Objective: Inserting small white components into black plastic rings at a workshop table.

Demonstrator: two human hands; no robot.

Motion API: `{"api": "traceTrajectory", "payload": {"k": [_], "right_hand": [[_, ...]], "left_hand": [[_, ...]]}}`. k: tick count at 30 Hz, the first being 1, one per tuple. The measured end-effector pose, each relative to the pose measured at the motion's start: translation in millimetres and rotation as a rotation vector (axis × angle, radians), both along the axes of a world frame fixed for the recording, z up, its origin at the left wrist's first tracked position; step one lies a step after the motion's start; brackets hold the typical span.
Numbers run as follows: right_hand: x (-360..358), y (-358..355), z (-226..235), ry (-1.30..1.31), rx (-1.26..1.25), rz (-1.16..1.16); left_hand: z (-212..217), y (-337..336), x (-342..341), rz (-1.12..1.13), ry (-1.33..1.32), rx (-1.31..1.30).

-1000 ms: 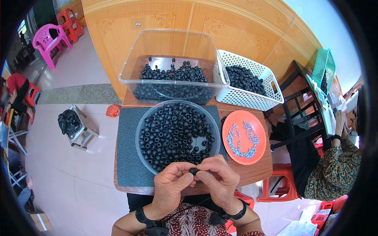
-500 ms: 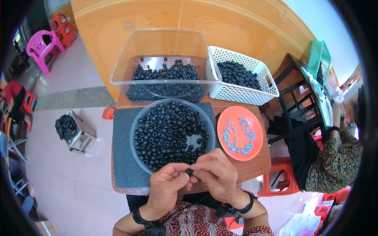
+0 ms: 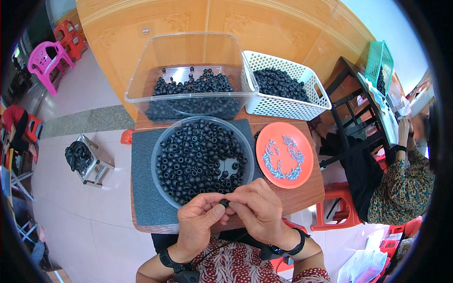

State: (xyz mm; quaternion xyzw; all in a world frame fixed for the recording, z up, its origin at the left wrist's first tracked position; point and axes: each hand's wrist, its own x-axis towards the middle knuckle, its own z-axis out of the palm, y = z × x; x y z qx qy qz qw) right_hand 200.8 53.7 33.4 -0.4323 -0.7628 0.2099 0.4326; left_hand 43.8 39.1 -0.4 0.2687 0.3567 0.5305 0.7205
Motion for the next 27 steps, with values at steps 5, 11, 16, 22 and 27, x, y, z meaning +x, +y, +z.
{"api": "traceTrajectory", "payload": {"k": [5, 11, 16, 22, 27], "right_hand": [[-1.8, -1.0, -3.7, -0.019, 0.076, -0.039], [-1.5, -1.3, -5.7, -0.052, 0.133, -0.043], [-4.8, -7.3, -6.2, -0.061, 0.115, -0.033], [-0.2, -10.2, -3.9, -0.104, 0.082, -0.004], [-0.6, -3.4, 0.4, -0.154, 0.080, 0.040]], "left_hand": [[-3.1, 0.1, 1.9, -0.012, -0.005, 0.006], [0.7, 2.5, 0.4, -0.044, 0.033, -0.003], [3.2, 4.7, -1.2, -0.086, 0.129, -0.053], [-2.3, 4.3, -6.9, -0.116, 0.081, -0.043], [5.0, 6.5, -6.0, -0.067, -0.029, -0.117]]}}
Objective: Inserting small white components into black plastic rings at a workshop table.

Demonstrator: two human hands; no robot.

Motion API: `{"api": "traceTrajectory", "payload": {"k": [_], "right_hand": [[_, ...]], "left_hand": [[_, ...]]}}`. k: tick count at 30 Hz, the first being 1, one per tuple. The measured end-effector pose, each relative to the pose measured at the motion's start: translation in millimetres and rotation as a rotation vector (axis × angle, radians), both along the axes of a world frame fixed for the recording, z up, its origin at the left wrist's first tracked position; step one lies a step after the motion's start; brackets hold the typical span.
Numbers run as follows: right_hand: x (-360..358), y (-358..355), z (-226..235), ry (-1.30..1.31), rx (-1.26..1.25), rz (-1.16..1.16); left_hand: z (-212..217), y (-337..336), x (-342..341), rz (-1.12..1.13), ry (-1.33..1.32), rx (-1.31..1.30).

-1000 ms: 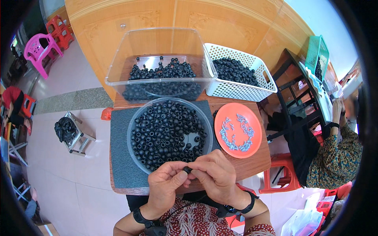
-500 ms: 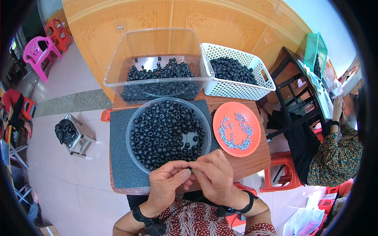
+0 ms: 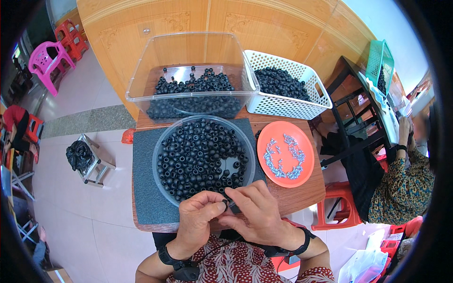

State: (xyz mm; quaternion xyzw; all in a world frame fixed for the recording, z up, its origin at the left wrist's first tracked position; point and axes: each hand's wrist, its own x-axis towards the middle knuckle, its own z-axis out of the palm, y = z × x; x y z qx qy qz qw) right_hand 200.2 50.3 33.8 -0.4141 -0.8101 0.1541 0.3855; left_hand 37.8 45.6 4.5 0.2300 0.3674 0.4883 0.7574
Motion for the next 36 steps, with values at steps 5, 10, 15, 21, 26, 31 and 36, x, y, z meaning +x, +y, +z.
{"api": "traceTrajectory", "payload": {"k": [5, 10, 15, 21, 26, 31, 36], "right_hand": [[-3.6, 2.6, -9.4, -0.208, 0.192, -0.010], [1.2, 8.0, -8.6, -0.262, 0.271, 0.041], [7.0, 12.3, -9.6, -0.240, 0.312, 0.041], [10.9, 11.1, -12.8, -0.258, 0.281, 0.052], [11.2, 9.4, -13.5, -0.282, 0.365, 0.124], [15.0, 5.8, -14.3, -0.321, 0.432, 0.168], [21.8, 12.0, -15.9, -0.263, 0.439, 0.123]], "left_hand": [[2.9, -0.3, 4.8, -0.011, 0.028, 0.014], [5.3, -0.4, 2.4, -0.055, 0.069, -0.008], [5.4, -0.8, -2.4, -0.143, 0.106, -0.058], [3.2, -4.4, -4.5, -0.236, 0.219, 0.017], [1.0, -8.7, -3.5, -0.275, 0.174, 0.032], [0.8, -10.5, -0.4, -0.296, 0.172, 0.027], [18.4, 0.6, -0.6, -0.351, 0.393, 0.134]]}}
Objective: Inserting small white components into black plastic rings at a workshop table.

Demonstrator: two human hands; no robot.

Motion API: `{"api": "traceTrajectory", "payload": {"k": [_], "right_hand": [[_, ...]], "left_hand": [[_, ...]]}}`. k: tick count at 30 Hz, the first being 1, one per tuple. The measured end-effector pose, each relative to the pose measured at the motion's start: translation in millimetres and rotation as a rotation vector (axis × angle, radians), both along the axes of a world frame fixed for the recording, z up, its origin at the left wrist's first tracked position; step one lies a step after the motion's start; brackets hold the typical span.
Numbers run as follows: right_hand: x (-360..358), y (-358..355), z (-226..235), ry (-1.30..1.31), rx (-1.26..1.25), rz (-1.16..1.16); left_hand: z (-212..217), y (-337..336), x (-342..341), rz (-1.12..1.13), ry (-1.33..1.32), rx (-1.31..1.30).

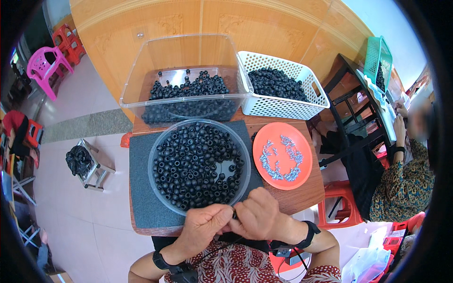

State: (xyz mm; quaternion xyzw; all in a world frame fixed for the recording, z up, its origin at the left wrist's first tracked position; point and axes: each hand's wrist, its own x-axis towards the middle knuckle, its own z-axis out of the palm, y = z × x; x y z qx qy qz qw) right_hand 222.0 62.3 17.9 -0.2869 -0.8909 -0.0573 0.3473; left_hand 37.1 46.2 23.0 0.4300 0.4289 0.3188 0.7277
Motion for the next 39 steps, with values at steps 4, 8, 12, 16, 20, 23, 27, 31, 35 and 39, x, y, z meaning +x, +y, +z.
{"api": "traceTrajectory", "payload": {"k": [4, 8, 12, 16, 20, 23, 27, 31, 35, 39], "right_hand": [[21.5, 28.2, 16.1, 0.006, -0.052, -0.287], [73.1, 101.4, 24.1, 0.142, 0.172, -0.454], [111.5, 174.4, 41.9, 0.046, 0.059, -0.750], [122.1, 197.2, 52.6, -0.029, -0.137, -0.885], [117.5, 178.2, 44.0, 0.041, -0.162, -0.710], [127.7, 143.6, 20.2, 0.004, -0.225, -0.620], [136.2, 93.9, -9.1, -0.014, -0.435, -0.587], [129.2, 72.6, -38.6, 0.191, -0.465, -0.460], [119.8, 71.0, -47.8, 0.055, -0.579, -0.510], [108.1, 73.5, -47.4, -0.025, -0.566, -0.572]], "left_hand": [[-7.5, 37.6, -1.2, 0.159, 0.455, 0.794], [-11.6, 67.3, 7.9, 0.079, 0.585, 1.032], [-24.3, 83.6, 21.8, -0.045, 0.775, 1.164], [-32.6, 95.3, 38.1, -0.127, 0.808, 1.301], [-43.0, 103.1, 39.4, -0.216, 0.900, 1.334], [-46.6, 104.8, 39.8, -0.247, 0.932, 1.344], [-47.7, 105.8, 42.8, -0.259, 0.877, 1.349], [-48.1, 103.7, 40.3, -0.270, 0.911, 1.356], [-41.2, 101.3, 38.0, -0.306, 0.996, 1.381], [-38.1, 100.4, 38.5, -0.354, 1.027, 1.407]]}}
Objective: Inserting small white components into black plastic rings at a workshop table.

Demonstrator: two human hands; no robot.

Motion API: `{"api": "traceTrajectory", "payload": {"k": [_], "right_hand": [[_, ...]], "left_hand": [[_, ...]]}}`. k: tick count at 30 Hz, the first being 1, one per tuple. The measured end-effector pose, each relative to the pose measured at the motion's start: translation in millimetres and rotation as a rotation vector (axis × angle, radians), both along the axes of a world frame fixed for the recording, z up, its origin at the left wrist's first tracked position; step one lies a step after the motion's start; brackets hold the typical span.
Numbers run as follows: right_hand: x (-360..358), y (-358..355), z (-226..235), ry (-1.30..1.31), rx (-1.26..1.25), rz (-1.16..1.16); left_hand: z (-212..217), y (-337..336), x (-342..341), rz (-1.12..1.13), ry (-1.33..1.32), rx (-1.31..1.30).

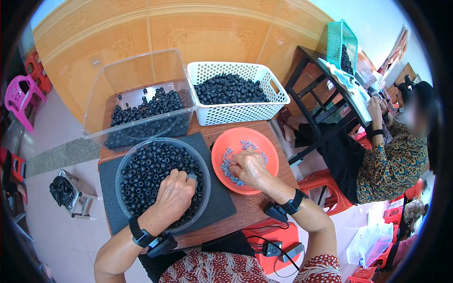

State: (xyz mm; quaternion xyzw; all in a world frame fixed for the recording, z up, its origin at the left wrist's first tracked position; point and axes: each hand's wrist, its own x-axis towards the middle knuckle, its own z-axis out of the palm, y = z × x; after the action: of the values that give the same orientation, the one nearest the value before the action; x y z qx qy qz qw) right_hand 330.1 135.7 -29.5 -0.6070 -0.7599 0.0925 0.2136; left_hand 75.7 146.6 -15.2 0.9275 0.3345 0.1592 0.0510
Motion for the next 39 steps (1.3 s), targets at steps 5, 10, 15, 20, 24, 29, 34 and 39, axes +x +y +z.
{"api": "traceTrajectory", "payload": {"k": [5, 10, 15, 20, 24, 29, 34, 39], "right_hand": [[13.8, 0.8, -9.5, -0.002, 0.048, -0.032], [19.1, -6.7, 4.5, 0.061, 0.024, -0.062], [25.5, -10.7, -5.5, 0.046, 0.059, -0.012], [30.0, -13.8, -2.3, -0.108, 0.054, 0.088], [34.3, -16.5, 2.0, 0.026, -0.010, 0.046], [35.5, -21.3, 2.8, -0.032, 0.056, 0.034], [34.4, -27.9, 1.2, -0.077, -0.001, 0.067], [30.2, -26.1, 8.6, 0.110, -0.026, 0.042]], "left_hand": [[-3.0, -1.5, -2.6, 0.021, -0.029, -0.005], [-5.5, -2.9, -10.9, 0.102, -0.086, -0.071], [4.5, -10.9, -13.6, 0.089, -0.194, -0.107], [16.0, -24.6, -25.5, 0.049, -0.206, -0.108], [20.6, -34.0, -33.3, 0.062, -0.309, -0.123], [34.5, -44.6, -41.5, 0.064, -0.407, -0.154], [35.6, -60.8, -49.1, 0.215, -0.649, -0.642], [36.3, -73.6, -55.8, 0.300, -0.861, -0.794]]}}
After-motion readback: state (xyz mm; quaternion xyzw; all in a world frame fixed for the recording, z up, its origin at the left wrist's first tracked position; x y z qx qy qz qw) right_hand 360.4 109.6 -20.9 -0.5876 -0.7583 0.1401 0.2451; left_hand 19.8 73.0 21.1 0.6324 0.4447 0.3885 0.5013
